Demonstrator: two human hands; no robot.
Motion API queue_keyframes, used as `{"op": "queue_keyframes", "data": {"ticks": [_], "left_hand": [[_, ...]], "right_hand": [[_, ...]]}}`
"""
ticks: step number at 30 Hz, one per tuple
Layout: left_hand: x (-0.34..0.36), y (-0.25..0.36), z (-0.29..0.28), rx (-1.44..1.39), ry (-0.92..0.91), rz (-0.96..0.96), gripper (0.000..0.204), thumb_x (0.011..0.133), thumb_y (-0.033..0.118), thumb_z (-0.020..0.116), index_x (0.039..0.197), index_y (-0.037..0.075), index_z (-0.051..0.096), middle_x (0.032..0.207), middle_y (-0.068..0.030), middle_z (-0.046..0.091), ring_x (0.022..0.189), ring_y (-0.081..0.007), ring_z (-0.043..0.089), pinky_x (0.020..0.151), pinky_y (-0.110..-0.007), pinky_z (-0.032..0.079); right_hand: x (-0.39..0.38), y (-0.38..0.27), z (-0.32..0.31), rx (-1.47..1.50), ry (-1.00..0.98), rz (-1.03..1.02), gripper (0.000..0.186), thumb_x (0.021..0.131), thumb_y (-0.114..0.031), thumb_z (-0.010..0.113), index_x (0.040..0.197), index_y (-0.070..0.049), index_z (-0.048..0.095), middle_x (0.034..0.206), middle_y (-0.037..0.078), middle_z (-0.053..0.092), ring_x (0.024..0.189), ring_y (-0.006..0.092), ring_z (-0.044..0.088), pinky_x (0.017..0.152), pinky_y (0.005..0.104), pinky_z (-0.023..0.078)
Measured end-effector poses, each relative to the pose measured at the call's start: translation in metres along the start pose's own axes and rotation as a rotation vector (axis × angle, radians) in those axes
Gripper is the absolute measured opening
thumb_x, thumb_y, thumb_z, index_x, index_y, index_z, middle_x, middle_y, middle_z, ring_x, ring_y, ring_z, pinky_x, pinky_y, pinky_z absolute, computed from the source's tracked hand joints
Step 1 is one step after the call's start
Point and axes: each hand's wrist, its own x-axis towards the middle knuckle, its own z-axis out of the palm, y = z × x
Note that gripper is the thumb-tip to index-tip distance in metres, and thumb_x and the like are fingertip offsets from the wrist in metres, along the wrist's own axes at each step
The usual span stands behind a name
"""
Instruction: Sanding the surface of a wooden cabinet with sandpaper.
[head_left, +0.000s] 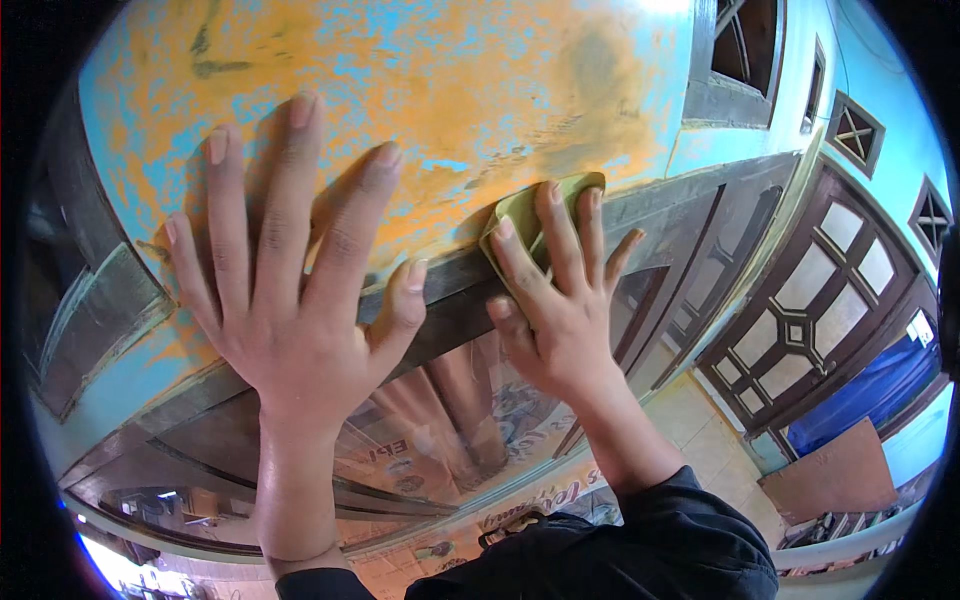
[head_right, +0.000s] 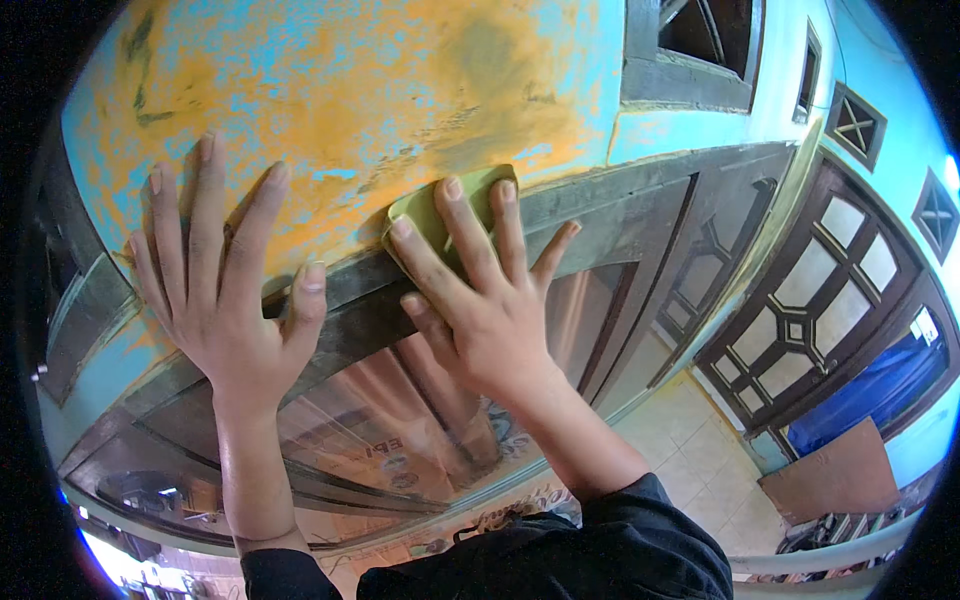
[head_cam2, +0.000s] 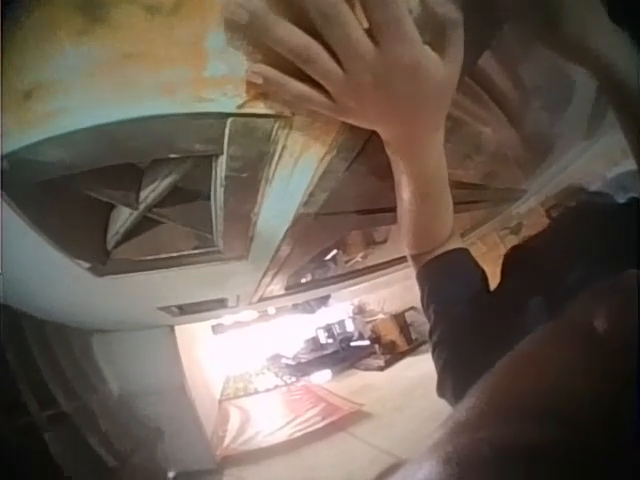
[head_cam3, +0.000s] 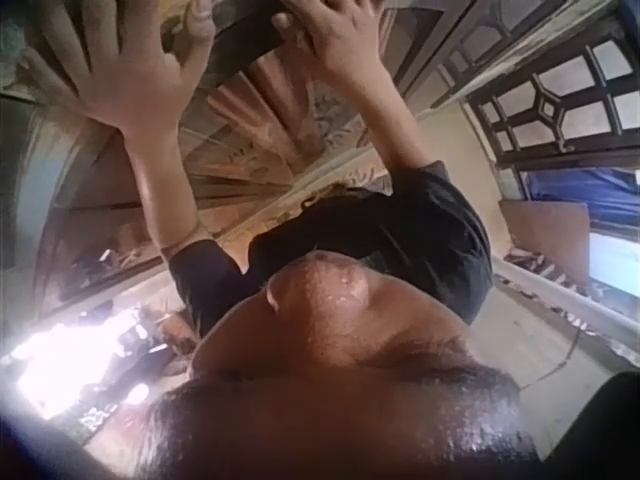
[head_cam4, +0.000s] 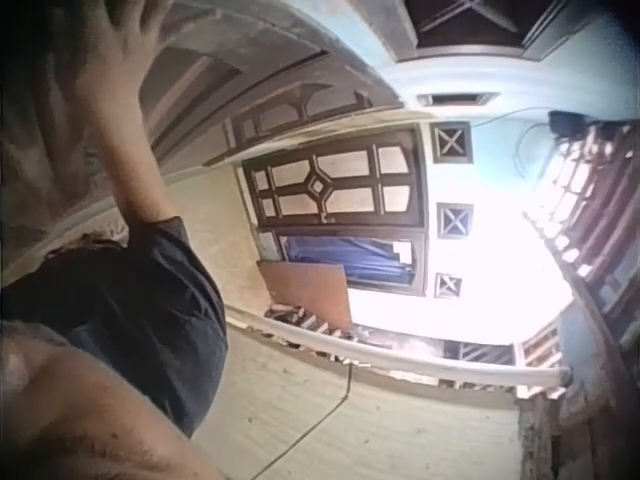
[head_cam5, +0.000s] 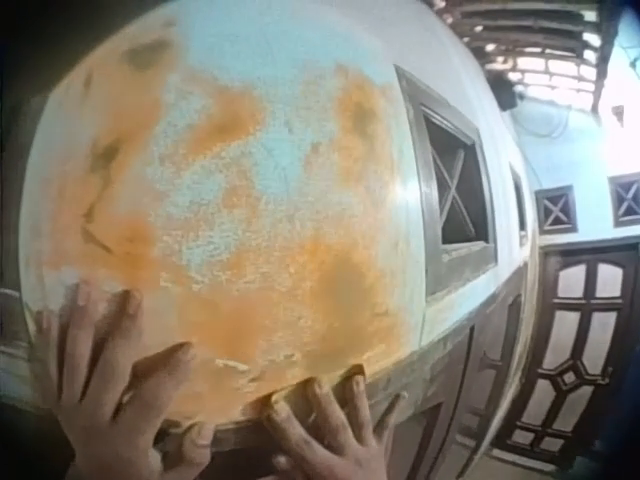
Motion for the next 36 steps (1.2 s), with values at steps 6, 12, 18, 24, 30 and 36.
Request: {"op": "queue_keyframes", "data": {"ticks": [6,12,18,24,30,36], "left_hand": [[-0.001,0.000,0.000,-0.009,-0.015,-0.015,0.047,0.093,0.046,0.044,0.131,0.023,0.059,0.146,-0.0045,0.046,0.139,-0.0332,0.034,0.116,-0.050,0.013],[0.000,0.003,0.003,-0.034,0.008,-0.028,0.047,0.093,0.048,0.045,0.130,0.024,0.060,0.146,-0.0039,0.047,0.139,-0.0331,0.035,0.115,-0.050,0.013],[-0.001,0.003,0.003,-0.043,0.015,-0.029,0.046,0.093,0.047,0.045,0.130,0.025,0.060,0.145,-0.0039,0.047,0.139,-0.0333,0.035,0.115,-0.050,0.014],[-0.002,0.001,0.004,-0.052,0.028,-0.025,0.046,0.092,0.047,0.045,0.129,0.025,0.061,0.145,-0.0038,0.048,0.139,-0.0332,0.035,0.116,-0.050,0.014],[-0.002,-0.003,0.001,-0.047,0.031,-0.018,0.045,0.092,0.046,0.046,0.129,0.025,0.061,0.144,-0.0039,0.049,0.138,-0.0332,0.036,0.116,-0.050,0.013],[-0.005,-0.002,0.004,-0.040,0.009,0.002,0.045,0.093,0.047,0.045,0.130,0.025,0.060,0.144,-0.0039,0.049,0.138,-0.0331,0.035,0.116,-0.050,0.013]], "right_hand": [[0.052,0.003,-0.010,-0.015,0.142,-0.051,0.046,0.097,-0.038,0.044,0.137,-0.016,0.053,0.154,0.017,0.030,0.145,0.0425,0.014,0.110,0.0626,-0.005],[0.006,0.008,0.004,-0.023,0.053,-0.025,0.049,0.091,-0.038,0.054,0.140,-0.032,0.050,0.154,0.008,0.032,0.145,0.0399,0.016,0.106,0.0666,-0.015],[0.065,0.030,-0.007,-0.030,0.267,-0.050,0.047,0.094,-0.039,0.049,0.140,-0.029,0.050,0.154,0.009,0.031,0.145,0.0395,0.017,0.108,0.0666,-0.008],[-0.003,0.022,0.010,-0.116,0.068,-0.039,0.047,0.093,-0.039,0.049,0.139,-0.029,0.051,0.154,0.009,0.031,0.146,0.0386,0.015,0.107,0.0668,-0.013],[0.025,0.010,0.014,0.096,0.236,0.062,0.048,0.095,-0.037,0.047,0.142,-0.026,0.047,0.156,0.009,0.027,0.145,0.0410,0.014,0.106,0.0687,-0.012],[0.013,0.030,0.004,-0.080,0.136,0.053,0.048,0.094,-0.032,0.048,0.142,-0.031,0.047,0.155,0.008,0.030,0.146,0.0357,0.016,0.106,0.0663,-0.016]]}}
